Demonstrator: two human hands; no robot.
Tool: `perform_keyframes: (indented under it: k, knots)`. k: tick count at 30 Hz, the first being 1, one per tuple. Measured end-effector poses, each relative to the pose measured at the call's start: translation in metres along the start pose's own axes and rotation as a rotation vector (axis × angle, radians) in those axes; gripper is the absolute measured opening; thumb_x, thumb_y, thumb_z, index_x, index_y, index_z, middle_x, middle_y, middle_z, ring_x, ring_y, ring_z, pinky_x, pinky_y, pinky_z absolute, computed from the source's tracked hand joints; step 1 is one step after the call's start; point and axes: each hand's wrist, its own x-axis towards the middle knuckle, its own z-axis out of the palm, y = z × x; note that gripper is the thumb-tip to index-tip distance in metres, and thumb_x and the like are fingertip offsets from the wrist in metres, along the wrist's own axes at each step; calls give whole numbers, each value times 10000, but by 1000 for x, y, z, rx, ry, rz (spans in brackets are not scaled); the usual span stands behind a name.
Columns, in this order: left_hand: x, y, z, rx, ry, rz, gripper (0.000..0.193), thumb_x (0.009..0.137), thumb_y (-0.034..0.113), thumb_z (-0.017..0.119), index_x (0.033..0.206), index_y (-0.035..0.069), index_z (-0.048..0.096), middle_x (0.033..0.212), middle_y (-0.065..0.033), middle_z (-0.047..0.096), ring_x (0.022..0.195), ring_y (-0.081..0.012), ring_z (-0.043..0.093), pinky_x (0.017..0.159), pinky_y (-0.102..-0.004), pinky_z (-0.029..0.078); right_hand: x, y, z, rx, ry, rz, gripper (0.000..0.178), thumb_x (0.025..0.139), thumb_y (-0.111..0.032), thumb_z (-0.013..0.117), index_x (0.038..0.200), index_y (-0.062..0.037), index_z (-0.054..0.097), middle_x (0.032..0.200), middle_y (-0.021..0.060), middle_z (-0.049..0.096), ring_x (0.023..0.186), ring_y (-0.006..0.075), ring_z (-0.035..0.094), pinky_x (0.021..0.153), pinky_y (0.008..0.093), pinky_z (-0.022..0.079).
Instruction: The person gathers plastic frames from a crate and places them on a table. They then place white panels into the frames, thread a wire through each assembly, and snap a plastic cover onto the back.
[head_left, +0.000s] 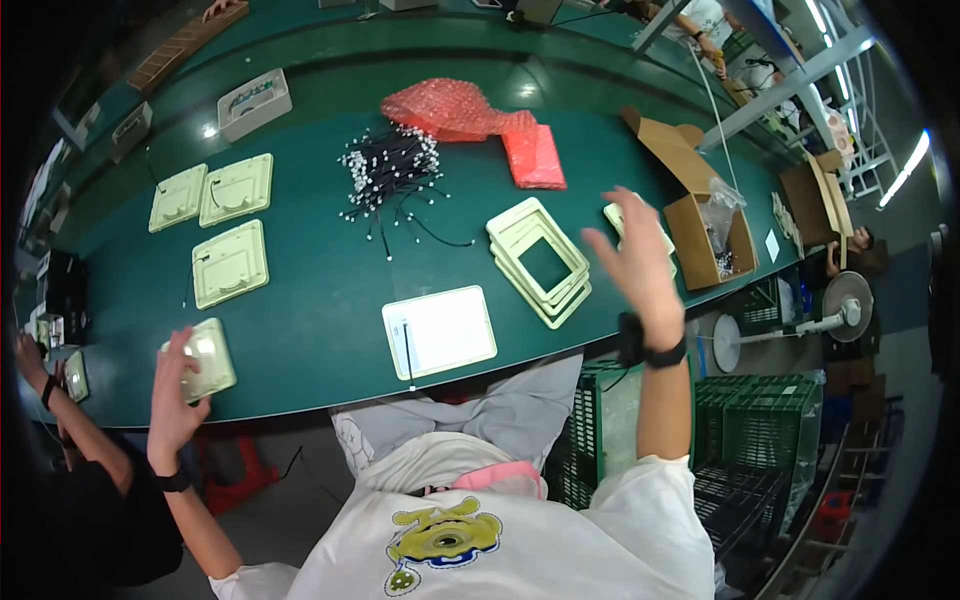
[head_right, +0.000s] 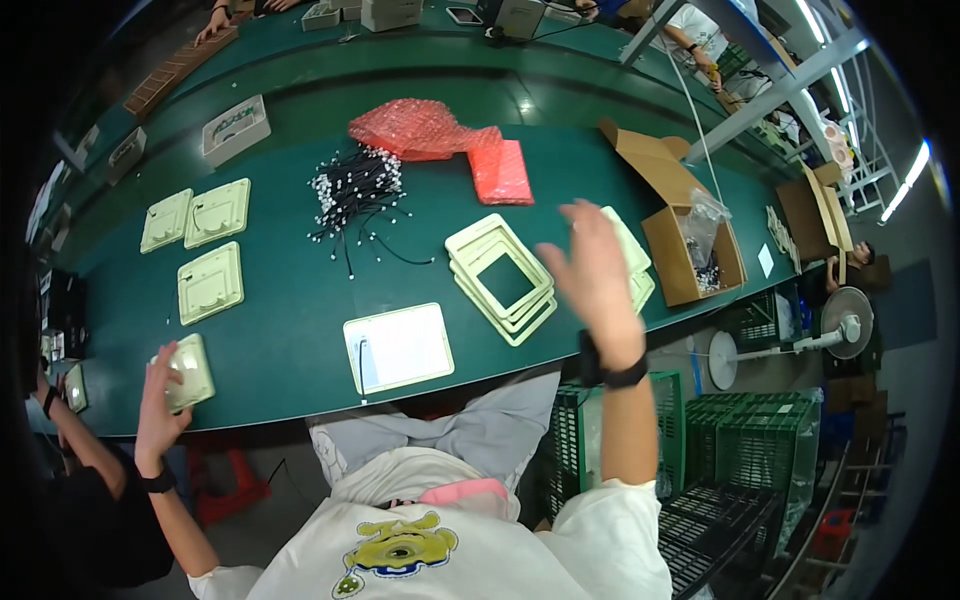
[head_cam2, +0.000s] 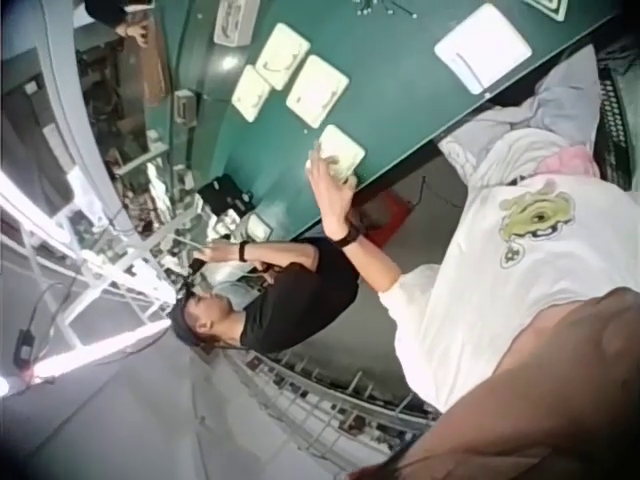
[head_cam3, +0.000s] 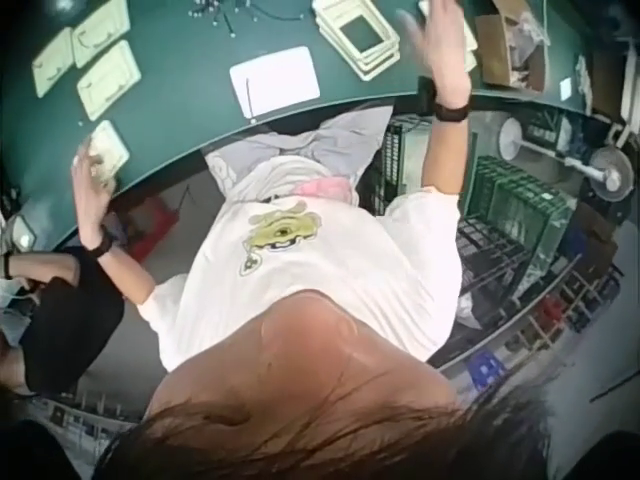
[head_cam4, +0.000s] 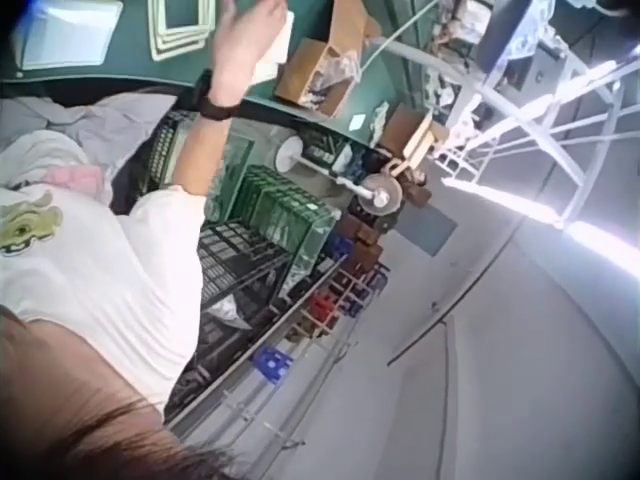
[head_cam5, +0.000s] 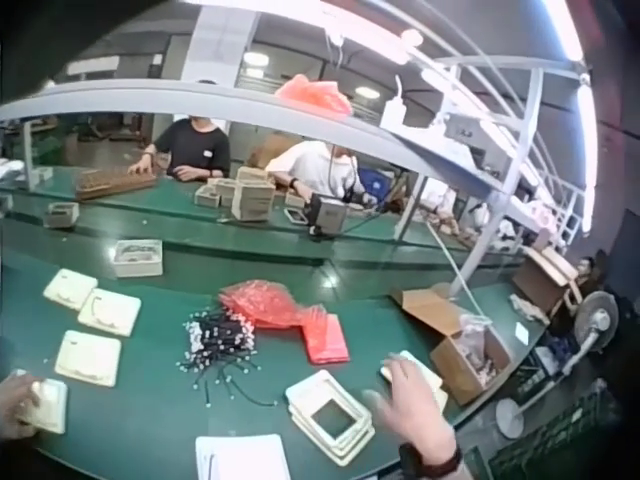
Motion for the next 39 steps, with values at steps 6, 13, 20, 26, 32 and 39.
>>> perform_keyframes:
  k: [6, 13, 20, 26, 32, 39]
  knots:
    - [21, -49, -9, 4, 73, -218, 903, 633, -157, 692, 1488, 87, 535, 1715, -162, 411, 1653, -427, 240, 1356, -539, 179, -9, 131, 12, -115, -318, 357, 751, 795, -299, 943, 1375, -6, 565, 1344, 277, 641, 1259, 481, 599, 1087, 515, 506]
    - [2, 40, -46, 7, 83, -164, 967, 667, -123, 775, 1567, 92, 493, 1807, -156, 220, 1689, -417, 85, 1345, -504, 232, -12, 175, 38, -69, -328, 290, 611, 757, -168, 904, 1260, -43, 582, 1235, 275, 660, 1203, 490, 624, 1020, 538, 531]
    - [36, 156, -21, -121, 206, 222, 745, 809, 10, 861, 1489, 94, 569, 1684, -172, 410, 1606, -434, 342, 1253, -500, 408, 0, 192, 20, -150, -273, 338, 273, 948, -150, 735, 1169, -24, 637, 1026, 303, 729, 1022, 494, 705, 889, 559, 557]
    - [77, 222, 67, -495, 26, 178, 615, 889, 82, 828, 1468, 94, 621, 1534, -165, 571, 1407, -390, 548, 1179, -467, 484, 24, 134, -37, -127, 152, 95, 229, 1091, -129, 595, 1258, -5, 691, 1054, 281, 727, 1009, 436, 721, 877, 457, 563]
    - [114, 239, 96, -490, 16, 450, 400, 946, 19, 744, 1343, 67, 732, 1452, -122, 663, 1342, -352, 593, 1125, -447, 511, 5, -37, -61, 603, -138, 22, 259, 1066, -46, 551, 1253, 33, 712, 1169, 132, 714, 1113, 255, 708, 931, 344, 536]
    - [133, 244, 108, -780, -65, 429, 260, 993, 27, 690, 1235, 38, 783, 1251, -145, 770, 1148, -359, 693, 1018, -418, 558, -29, -140, -4, 949, -535, -41, 199, 1041, -87, 616, 1197, 11, 690, 1023, 155, 759, 972, 310, 755, 895, 400, 572]
